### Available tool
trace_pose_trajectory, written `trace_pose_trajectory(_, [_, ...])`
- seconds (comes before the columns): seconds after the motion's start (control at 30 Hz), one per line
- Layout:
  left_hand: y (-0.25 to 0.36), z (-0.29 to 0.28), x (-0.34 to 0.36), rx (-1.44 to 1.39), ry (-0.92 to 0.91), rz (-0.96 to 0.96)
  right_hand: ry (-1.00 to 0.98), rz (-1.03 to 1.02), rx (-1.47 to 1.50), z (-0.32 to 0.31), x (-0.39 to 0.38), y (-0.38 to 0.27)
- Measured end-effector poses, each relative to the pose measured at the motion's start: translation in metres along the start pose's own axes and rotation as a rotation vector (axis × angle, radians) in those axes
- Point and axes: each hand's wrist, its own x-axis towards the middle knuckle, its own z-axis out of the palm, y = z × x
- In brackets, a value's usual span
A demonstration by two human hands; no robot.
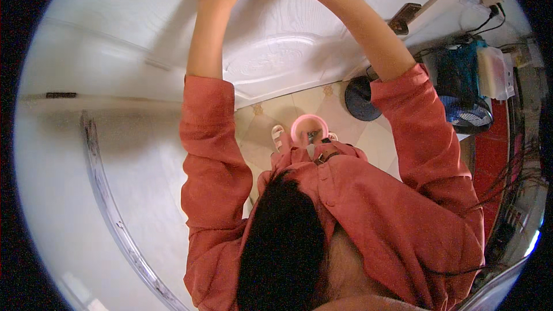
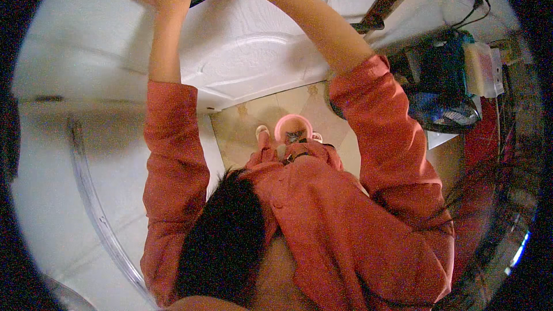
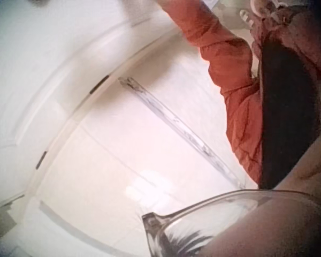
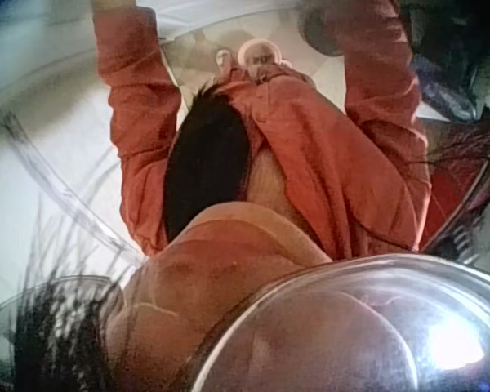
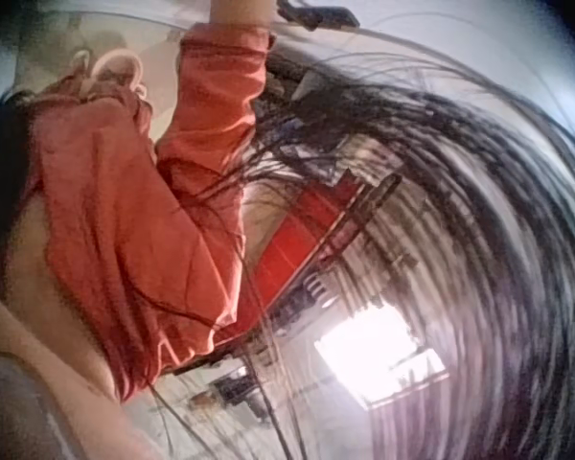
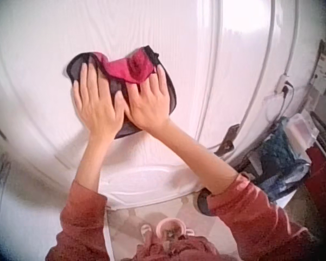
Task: The person is using a wet rag to wipe down and clean a white door.
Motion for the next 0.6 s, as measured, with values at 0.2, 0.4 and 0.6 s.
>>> trace_pose_trajectory(0.2, [0.010,0.019,-0.050,-0.119,0.017,-0.004,-0.030,-0.039,0.069,0.010,-0.044,-0.004])
trace_pose_trajectory(0.4, [0.046,0.054,-0.186,-0.108,0.039,-0.222,-0.206,-0.293,0.095,0.022,-0.154,-0.007])
trace_pose_trajectory(0.6, [0.095,0.065,-0.309,-0.202,-0.235,-0.463,-0.401,-0.255,0.195,0.024,-0.287,-0.020])
